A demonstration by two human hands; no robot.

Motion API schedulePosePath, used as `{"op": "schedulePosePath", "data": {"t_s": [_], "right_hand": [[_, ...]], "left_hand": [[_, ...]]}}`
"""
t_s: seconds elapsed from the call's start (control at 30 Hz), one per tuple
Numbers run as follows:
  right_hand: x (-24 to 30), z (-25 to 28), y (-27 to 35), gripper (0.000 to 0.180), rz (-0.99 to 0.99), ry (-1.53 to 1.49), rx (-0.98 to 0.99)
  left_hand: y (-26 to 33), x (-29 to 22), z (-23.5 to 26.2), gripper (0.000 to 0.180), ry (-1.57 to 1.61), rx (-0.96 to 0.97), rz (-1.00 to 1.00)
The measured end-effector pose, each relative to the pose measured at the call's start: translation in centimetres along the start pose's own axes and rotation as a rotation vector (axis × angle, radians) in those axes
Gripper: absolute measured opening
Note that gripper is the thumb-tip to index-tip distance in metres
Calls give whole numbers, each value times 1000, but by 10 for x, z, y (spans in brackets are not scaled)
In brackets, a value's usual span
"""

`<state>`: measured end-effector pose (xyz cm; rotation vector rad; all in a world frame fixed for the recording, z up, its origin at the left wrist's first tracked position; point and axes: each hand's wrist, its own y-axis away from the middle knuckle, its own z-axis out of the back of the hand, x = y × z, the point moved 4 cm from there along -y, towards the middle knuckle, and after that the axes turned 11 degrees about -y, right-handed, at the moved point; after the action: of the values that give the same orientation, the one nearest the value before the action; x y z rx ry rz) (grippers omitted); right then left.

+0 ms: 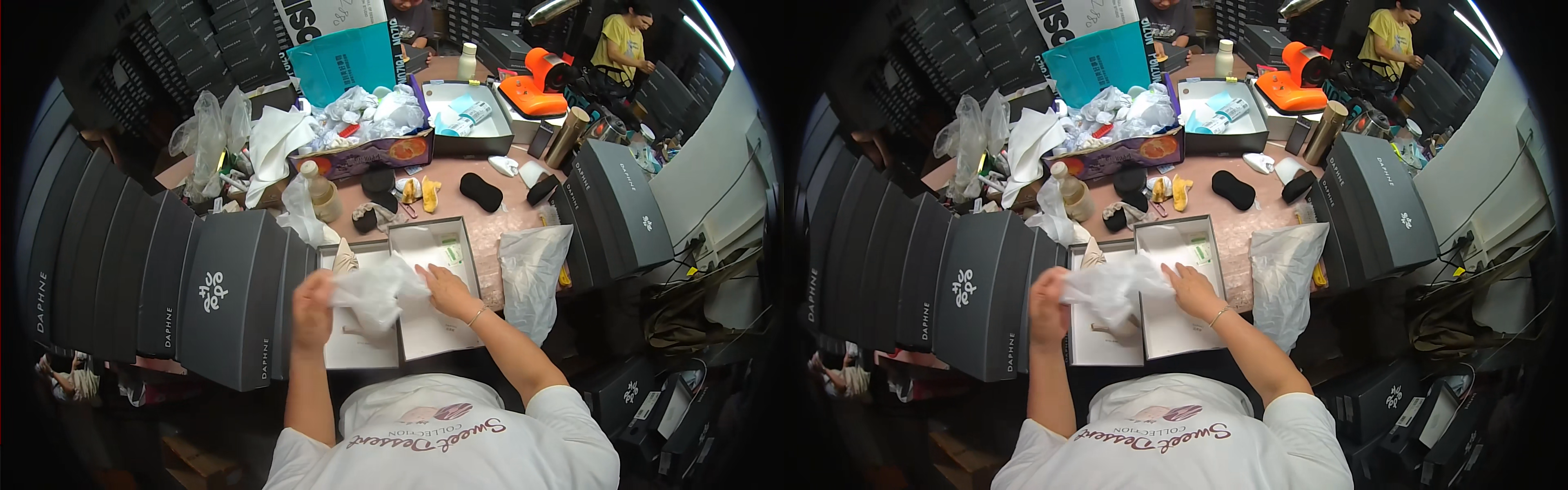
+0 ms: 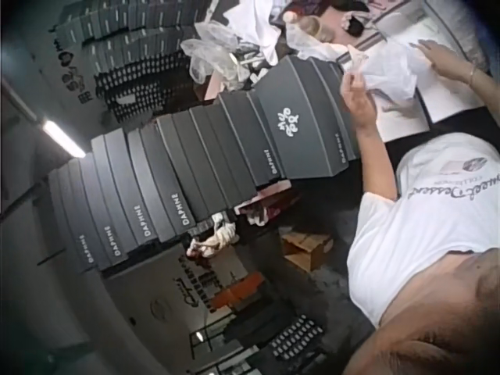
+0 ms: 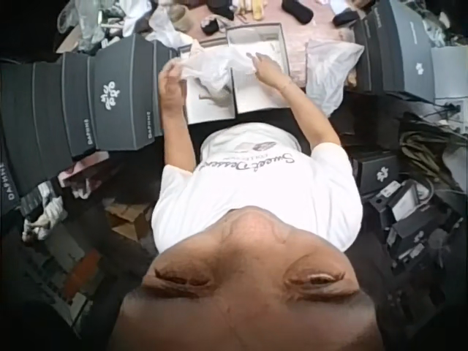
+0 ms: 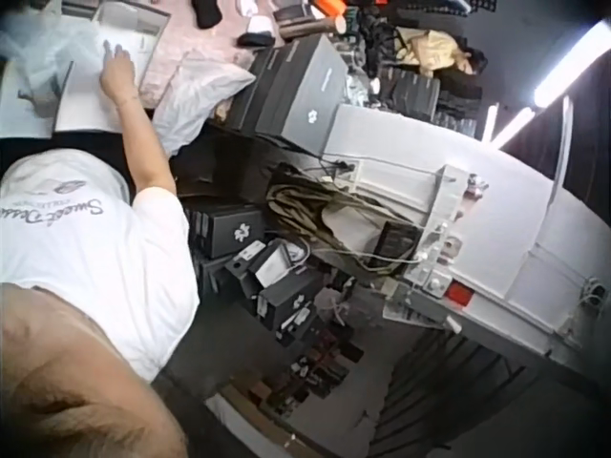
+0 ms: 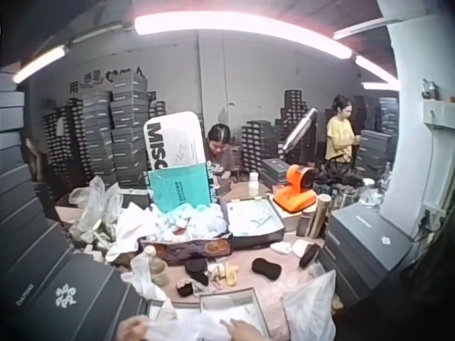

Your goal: Cleaning shoes with a cloth and packing them into boxes with protective paper.

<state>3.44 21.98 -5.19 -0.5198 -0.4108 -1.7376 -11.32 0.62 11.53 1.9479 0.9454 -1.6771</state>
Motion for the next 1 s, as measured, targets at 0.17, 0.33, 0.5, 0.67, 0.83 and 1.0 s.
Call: {"op": "schedulePosePath", "data": {"t_s": [0.17, 0.33, 0.5, 0.67, 0.83, 1.0], "right_hand": [[22, 27, 17, 58, 56, -82, -102], [51, 134, 31, 51, -117, -1154, -343], [130, 181, 41, 45, 284, -726, -296], [167, 128, 17, 19, 87, -769, 7], [163, 143, -14, 19, -171, -1444, -162], [144, 122, -68, 35, -130, -1795, -317]], "left_hand": [[-6, -48, 20, 17, -127, -220, -236], [4, -33, -2, 20, -586, -203, -266], [13, -30, -34, 24, -748, -17, -215], [28, -29, -10, 20, -792, 152, -128], [34, -3, 0, 94, 255, 251, -24], [78, 77, -49, 63, 87, 179, 353]]}}
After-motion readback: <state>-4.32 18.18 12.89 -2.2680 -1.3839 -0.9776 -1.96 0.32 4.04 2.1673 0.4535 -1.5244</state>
